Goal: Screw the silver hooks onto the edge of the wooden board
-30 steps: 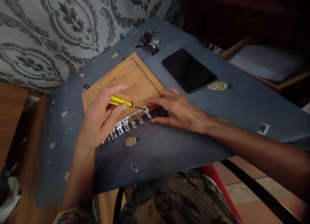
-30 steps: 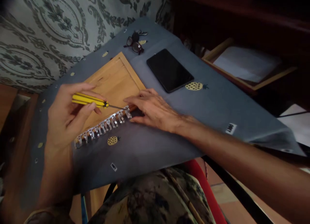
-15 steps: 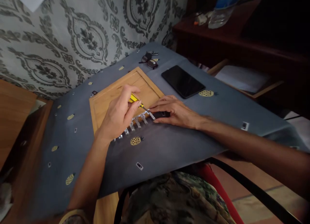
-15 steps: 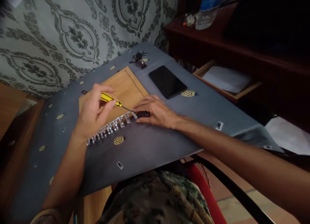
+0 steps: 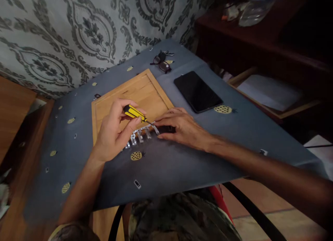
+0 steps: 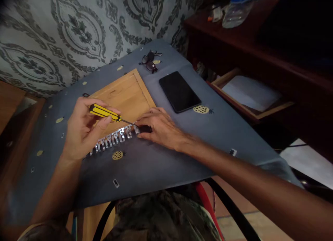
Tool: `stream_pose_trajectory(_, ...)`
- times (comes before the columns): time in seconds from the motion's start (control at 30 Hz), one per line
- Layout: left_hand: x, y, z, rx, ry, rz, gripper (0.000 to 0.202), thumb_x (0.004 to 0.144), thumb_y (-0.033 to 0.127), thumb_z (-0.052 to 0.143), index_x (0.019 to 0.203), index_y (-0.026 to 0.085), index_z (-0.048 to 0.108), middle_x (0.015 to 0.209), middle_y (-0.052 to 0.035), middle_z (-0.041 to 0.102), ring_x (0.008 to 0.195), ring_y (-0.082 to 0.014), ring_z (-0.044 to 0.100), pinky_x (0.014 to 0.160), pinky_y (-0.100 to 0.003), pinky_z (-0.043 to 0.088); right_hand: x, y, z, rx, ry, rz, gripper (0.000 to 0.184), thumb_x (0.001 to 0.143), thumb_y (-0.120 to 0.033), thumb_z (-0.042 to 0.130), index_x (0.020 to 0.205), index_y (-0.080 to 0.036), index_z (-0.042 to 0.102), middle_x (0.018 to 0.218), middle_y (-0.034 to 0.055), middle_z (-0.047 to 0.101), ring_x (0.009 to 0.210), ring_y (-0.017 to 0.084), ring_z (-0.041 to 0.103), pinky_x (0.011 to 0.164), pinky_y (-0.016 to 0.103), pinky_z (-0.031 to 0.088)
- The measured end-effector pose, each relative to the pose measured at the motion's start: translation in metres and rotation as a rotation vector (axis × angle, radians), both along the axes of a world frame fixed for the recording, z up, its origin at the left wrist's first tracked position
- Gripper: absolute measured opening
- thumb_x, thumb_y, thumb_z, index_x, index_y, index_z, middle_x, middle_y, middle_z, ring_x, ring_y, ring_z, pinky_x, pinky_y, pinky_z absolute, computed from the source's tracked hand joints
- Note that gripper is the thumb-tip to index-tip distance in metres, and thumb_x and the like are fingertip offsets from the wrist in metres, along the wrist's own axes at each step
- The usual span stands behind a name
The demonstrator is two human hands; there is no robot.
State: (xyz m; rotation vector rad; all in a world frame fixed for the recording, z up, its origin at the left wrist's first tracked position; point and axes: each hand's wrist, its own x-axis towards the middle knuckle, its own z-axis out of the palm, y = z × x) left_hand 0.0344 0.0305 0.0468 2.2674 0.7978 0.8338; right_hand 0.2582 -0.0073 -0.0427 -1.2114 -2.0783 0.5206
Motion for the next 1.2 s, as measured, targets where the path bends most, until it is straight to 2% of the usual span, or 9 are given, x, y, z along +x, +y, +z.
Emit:
stream_pose_trajectory(0.2, 0.003, -0.007, -0.004, 0.067, 0.004, 0.043, 0.033, 0.094, 0.02, 0.059, 0.125, 0.027, 0.048, 0.117, -0.006, 0.064, 0.107, -0.0186, 0.068, 0.089, -0.036, 0.06, -0.001, -0.001, 0.004, -0.02, 0.057, 0.014, 0.029, 0.083, -0.027, 0.078, 0.112, -0.024, 0.072, 0.112, 0.0044, 0.077, 0.109, 0.025, 0.064, 0.1, 0.044, 0.039)
stream_pose_trajectory(0.33, 0.008, -0.006, -0.007, 0.124, -0.037, 0.072, 0.034, 0.089, 0.022, 0.067, 0.12, 0.025, 0.052, 0.111, -0.0049, 0.061, 0.103, -0.0195, 0.067, 0.091, -0.039, 0.06, -0.001, -0.001, 0.003, -0.018, 0.08, 0.004, 0.024, 0.082, -0.025, 0.079, 0.104, -0.022, 0.072, 0.103, 0.0041, 0.077, 0.102, 0.025, 0.064, 0.096, 0.043, 0.039)
stream_pose_trajectory(0.5, 0.013, -0.004, -0.009, 0.262, -0.071, 0.167, 0.036, 0.078, 0.017, 0.078, 0.107, 0.022, 0.057, 0.096, 0.0, 0.06, 0.084, -0.0131, 0.067, 0.075, -0.027, 0.06, -0.001, -0.001, 0.001, -0.004, 0.111, 0.0, 0.014, 0.083, -0.023, 0.077, 0.096, -0.022, 0.071, 0.101, 0.0038, 0.077, 0.101, 0.024, 0.064, 0.096, 0.042, 0.038)
stream_pose_trajectory(0.67, 0.015, -0.006, -0.006, 0.262, -0.073, 0.18, 0.035, 0.078, 0.01, 0.076, 0.107, 0.02, 0.06, 0.096, -0.0001, 0.061, 0.084, -0.0116, 0.069, 0.075, -0.024, 0.061, 0.0, -0.002, -0.003, 0.033, 0.116, 0.01, 0.016, 0.083, -0.024, 0.078, 0.099, -0.022, 0.073, 0.107, 0.0041, 0.077, 0.103, 0.024, 0.064, 0.096, 0.041, 0.039)
stream_pose_trajectory(0.9, 0.013, -0.003, -0.003, 0.226, -0.089, 0.104, 0.044, 0.079, 0.005, 0.073, 0.117, 0.021, 0.057, 0.097, 0.0012, 0.063, 0.087, -0.0092, 0.069, 0.078, -0.021, 0.062, 0.001, -0.002, -0.006, 0.104, 0.1, 0.015, 0.016, 0.086, -0.027, 0.076, 0.101, -0.021, 0.076, 0.111, 0.0052, 0.077, 0.104, 0.024, 0.064, 0.096, 0.043, 0.04)
stream_pose_trajectory(1.03, 0.009, 0.003, -0.004, 0.277, -0.065, 0.03, 0.054, 0.077, 0.0, 0.073, 0.125, 0.019, 0.056, 0.098, 0.0012, 0.067, 0.089, -0.0075, 0.07, 0.082, -0.018, 0.06, 0.002, -0.002, -0.006, 0.106, 0.096, 0.021, 0.015, 0.087, -0.029, 0.075, 0.101, -0.022, 0.076, 0.109, 0.0055, 0.077, 0.104, 0.024, 0.064, 0.096, 0.043, 0.04)
stream_pose_trajectory(1.1, 0.008, 0.005, -0.005, 0.315, -0.07, 0.061, 0.053, 0.077, 0.0, 0.074, 0.124, 0.019, 0.058, 0.097, 0.0013, 0.067, 0.088, -0.0077, 0.071, 0.082, -0.018, 0.06, 0.002, -0.002, -0.006, 0.097, 0.094, 0.02, 0.014, 0.087, -0.029, 0.075, 0.1, -0.022, 0.076, 0.11, 0.0053, 0.077, 0.104, 0.024, 0.064, 0.096, 0.043, 0.039)
stream_pose_trajectory(1.2, 0.008, 0.004, -0.006, 0.381, -0.066, 0.182, 0.047, 0.072, 0.005, 0.08, 0.115, 0.017, 0.065, 0.096, 0.0012, 0.065, 0.083, -0.0061, 0.071, 0.078, -0.014, 0.058, 0.001, -0.002, -0.005, 0.076, 0.087, 0.022, 0.014, 0.087, -0.027, 0.075, 0.1, -0.023, 0.076, 0.111, 0.0052, 0.077, 0.106, 0.024, 0.063, 0.096, 0.042, 0.039)
